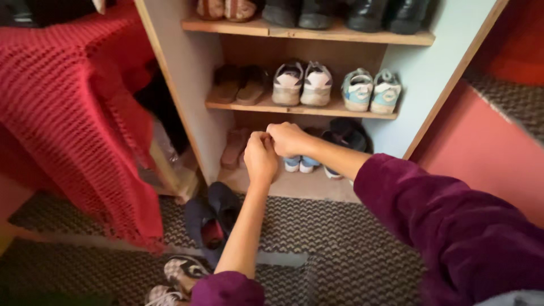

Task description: The person removes several pairs of shoes from a wooden shoe rack and places them on the floor. They then take one pair of grey sneakers and re-lace one shoe by threading the laces through the eyelets and tying a knot.

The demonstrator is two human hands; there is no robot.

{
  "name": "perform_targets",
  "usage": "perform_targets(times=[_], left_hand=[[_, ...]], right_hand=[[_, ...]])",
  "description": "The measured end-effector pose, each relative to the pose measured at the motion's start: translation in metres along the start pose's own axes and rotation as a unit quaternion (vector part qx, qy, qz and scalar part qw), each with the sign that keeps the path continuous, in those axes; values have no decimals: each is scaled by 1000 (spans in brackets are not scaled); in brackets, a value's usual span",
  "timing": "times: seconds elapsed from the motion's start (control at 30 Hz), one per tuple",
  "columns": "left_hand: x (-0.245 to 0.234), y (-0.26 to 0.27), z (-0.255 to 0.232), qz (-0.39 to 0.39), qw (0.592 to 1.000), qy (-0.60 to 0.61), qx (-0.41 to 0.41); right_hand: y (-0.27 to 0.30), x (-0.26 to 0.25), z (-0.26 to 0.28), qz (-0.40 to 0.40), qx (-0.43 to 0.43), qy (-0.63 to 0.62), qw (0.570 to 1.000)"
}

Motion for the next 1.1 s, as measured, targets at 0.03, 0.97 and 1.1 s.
perform_targets(times=[0.03, 0.97, 1.1], left_hand=[[13, -5, -4, 11, 1000, 1, -1], [145, -240, 54, 203, 946, -253, -2], [137, -201, 32, 101, 971, -204, 76]], right_hand=[[2, -9, -14, 4, 7, 8, 1000], [-55, -45, -221, -200, 186, -154, 950], [-44, -35, -198, -266, 174, -149, 937]])
Point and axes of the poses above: each hand's wrist, its own y-axis away from the middle knuckle, its own x-axis out of the palm, z = x × y, the point moved 3 cm from there along -y, towards the middle knuckle, and after that the axes turned 10 degrees about z, right-handed, at the moved point
